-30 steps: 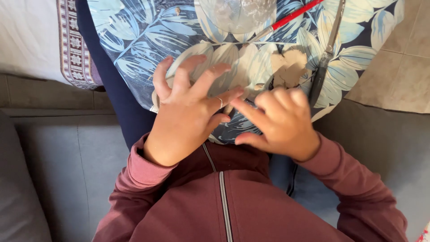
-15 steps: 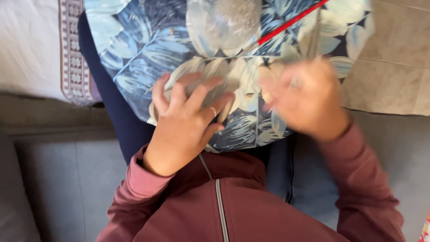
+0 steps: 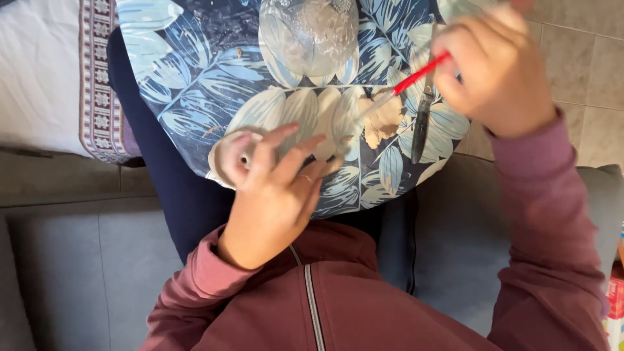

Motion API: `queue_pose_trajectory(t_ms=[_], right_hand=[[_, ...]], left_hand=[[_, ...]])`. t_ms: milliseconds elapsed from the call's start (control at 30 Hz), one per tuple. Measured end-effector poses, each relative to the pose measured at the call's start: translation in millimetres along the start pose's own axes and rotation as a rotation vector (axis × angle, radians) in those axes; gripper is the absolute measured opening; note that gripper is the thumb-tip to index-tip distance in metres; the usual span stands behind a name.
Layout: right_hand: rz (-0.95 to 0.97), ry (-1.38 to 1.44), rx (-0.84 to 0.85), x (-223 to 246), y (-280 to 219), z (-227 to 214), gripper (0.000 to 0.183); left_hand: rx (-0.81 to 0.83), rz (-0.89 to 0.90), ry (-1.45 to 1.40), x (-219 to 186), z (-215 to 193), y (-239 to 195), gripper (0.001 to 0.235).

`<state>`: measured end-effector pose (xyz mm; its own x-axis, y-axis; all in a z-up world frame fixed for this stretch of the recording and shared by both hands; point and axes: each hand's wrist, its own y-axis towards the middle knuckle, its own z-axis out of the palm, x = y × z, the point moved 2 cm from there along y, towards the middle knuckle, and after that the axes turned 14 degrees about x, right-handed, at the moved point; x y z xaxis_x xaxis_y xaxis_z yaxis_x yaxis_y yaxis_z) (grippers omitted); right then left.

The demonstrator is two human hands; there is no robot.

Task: Sculpting a small object by rolling, smoothing, and shaping clay pieces on a table.

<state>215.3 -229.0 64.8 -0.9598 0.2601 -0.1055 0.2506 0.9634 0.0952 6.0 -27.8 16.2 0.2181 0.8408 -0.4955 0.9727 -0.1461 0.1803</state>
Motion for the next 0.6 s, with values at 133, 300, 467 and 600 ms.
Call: queue_pose_trajectory(t_ms=[133, 300, 467, 600], right_hand=[[0.121, 0.193, 0.178, 24.7, -16.3, 5.8, 0.051], [0.152, -0.073, 0.269, 43.7, -13.2, 26.9, 0.097], [0.082, 0.071, 0.111, 36.9, -3.3, 22.7, 0.026], [0.112, 0.125, 0.042, 2.3, -3.4, 28.8, 0.020]], left_hand=[[-0.099, -0.034, 0.025, 9.5, -4.8, -6.2, 0.024], [-0.084, -0.078, 0.024, 9.1, -13.1, -9.6, 0.017], [-0.110, -0.038, -0.063, 4.6, -12.3, -9.8, 0.011], [-0.113, 0.033, -0.124, -3.4, -4.8, -4.1, 0.013]])
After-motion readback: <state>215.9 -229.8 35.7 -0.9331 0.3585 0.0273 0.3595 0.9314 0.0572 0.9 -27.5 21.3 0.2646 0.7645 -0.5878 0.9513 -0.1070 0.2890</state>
